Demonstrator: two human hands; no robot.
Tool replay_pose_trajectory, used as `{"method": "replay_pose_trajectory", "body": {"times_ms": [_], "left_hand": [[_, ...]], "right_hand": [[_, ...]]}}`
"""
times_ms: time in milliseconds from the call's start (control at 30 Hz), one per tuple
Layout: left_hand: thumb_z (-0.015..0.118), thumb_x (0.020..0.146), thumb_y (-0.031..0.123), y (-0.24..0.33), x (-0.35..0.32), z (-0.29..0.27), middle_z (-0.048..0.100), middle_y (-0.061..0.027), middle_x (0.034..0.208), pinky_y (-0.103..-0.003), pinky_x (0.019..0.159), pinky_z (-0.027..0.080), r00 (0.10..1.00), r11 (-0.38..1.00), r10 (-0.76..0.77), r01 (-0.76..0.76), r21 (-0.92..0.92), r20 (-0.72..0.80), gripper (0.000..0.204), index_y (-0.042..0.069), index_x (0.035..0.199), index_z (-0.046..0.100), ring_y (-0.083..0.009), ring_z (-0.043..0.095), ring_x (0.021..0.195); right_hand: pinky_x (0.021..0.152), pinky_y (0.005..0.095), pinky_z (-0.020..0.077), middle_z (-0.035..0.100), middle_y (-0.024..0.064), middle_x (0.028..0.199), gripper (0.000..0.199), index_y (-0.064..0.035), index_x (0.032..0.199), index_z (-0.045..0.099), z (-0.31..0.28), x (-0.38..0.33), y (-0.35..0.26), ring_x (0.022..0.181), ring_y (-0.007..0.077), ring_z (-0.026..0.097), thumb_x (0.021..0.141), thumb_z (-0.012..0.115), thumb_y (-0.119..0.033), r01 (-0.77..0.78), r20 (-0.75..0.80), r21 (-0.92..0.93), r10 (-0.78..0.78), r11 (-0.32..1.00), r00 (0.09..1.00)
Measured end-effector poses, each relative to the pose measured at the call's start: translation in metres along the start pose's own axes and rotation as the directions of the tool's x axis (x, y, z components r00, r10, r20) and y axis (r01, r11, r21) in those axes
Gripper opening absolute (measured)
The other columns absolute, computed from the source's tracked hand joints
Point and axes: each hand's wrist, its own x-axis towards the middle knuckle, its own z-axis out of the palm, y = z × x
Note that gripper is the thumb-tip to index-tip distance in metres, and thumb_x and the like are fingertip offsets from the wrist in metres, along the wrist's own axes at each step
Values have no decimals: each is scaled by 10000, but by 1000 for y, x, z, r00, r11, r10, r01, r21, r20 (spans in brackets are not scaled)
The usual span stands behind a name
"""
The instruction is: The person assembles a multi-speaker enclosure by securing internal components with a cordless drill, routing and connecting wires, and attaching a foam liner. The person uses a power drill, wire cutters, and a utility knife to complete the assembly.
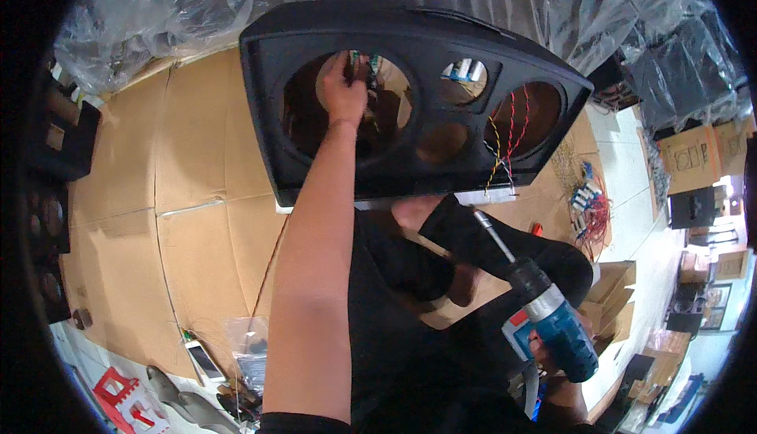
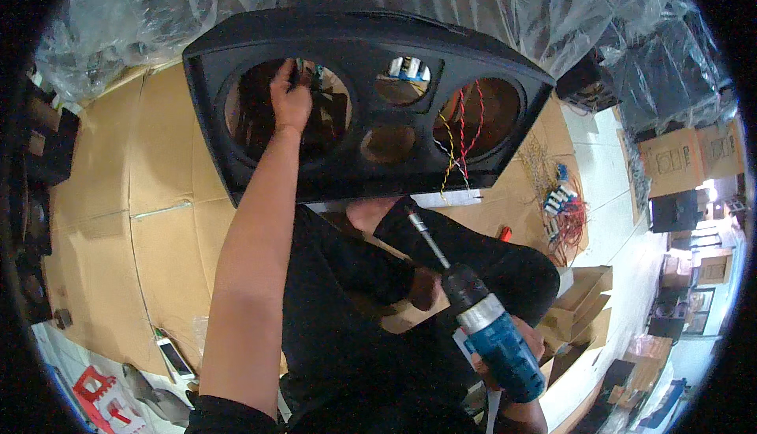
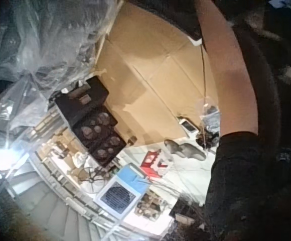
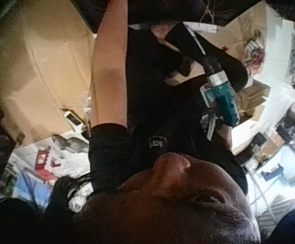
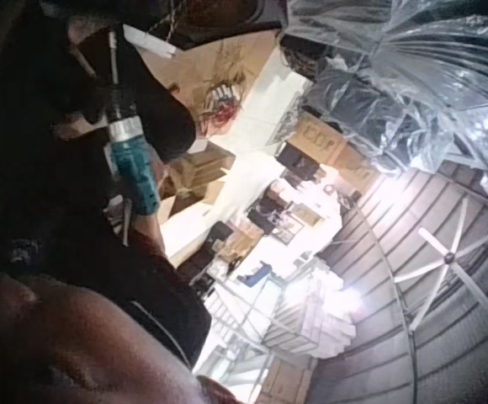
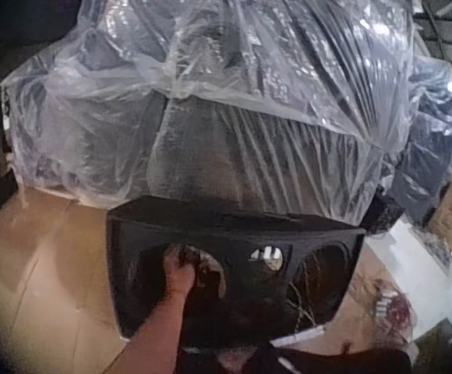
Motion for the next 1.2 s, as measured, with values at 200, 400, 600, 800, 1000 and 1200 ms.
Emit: {"method": "replay_pose_trajectory", "body": {"times_ms": [200, 400, 600, 800, 1000, 1200], "left_hand": [[713, 833, 89, 8, 0, -4, 707, -165, 983, -340, 884, 486, 997, 997, 74, -74, -14, -9, 300, -8, 1113, 670, -278, 678, 942], [697, 790, 40, 5, -7, -18, 654, -181, 1109, -398, 899, 503, 912, 879, 409, -397, 266, 8, 300, 46, 1090, 691, -355, 635, 1033], [692, 838, 138, 23, 6, -36, 632, -204, 1114, -444, 861, 507, 829, 677, 489, -556, 481, 270, 264, 65, 1091, 677, -407, 604, 1037], [687, 797, 120, 35, 22, -46, 619, -235, 1087, -492, 888, 473, 825, 675, 371, -555, 485, 427, 325, 69, 1112, 625, -452, 567, 1030], [714, 723, 64, 30, 28, -40, 629, -235, 1017, -496, 863, 464, 820, 706, 343, -547, 450, 458, 366, 38, 1067, 589, -457, 555, 1023], [715, 707, 56, 20, 35, -37, 625, -236, 1029, -490, 867, 471, 801, 709, 340, -562, 425, 493, 395, 42, 1078, 580, -450, 558, 1026]], "right_hand": [[814, 415, 532, 643, 28, 962, 322, -115, 1103, 603, 31, -69, 118, 897, 237, 644, 871, 614, -338, -231, -95, -11, 229, 973, 969], [826, 379, 544, 667, 38, 970, 241, -118, 1039, 653, 34, -39, 91, 920, 205, 652, 817, 684, -208, -315, 68, 369, 312, 874, 948], [746, 330, 547, 697, 14, 856, 338, -108, 986, 687, 28, -21, 56, 768, 164, 671, 686, 813, -197, -261, 39, 634, 307, 728, 951], [740, 304, 542, 707, 28, 853, 278, -93, 946, 702, 36, -22, 62, 768, 160, 679, 715, 803, -211, -222, -8, 283, 234, 933, 972], [780, 319, 548, 724, 46, 911, 303, -100, 1009, 708, 31, -10, 35, 828, 169, 698, 729, 786, -187, -315, 50, 562, 349, 765, 936], [788, 329, 554, 727, 54, 954, 333, -95, 1056, 698, 33, -11, 37, 849, 175, 701, 746, 779, -186, -251, 19, 495, 279, 832, 960]]}}
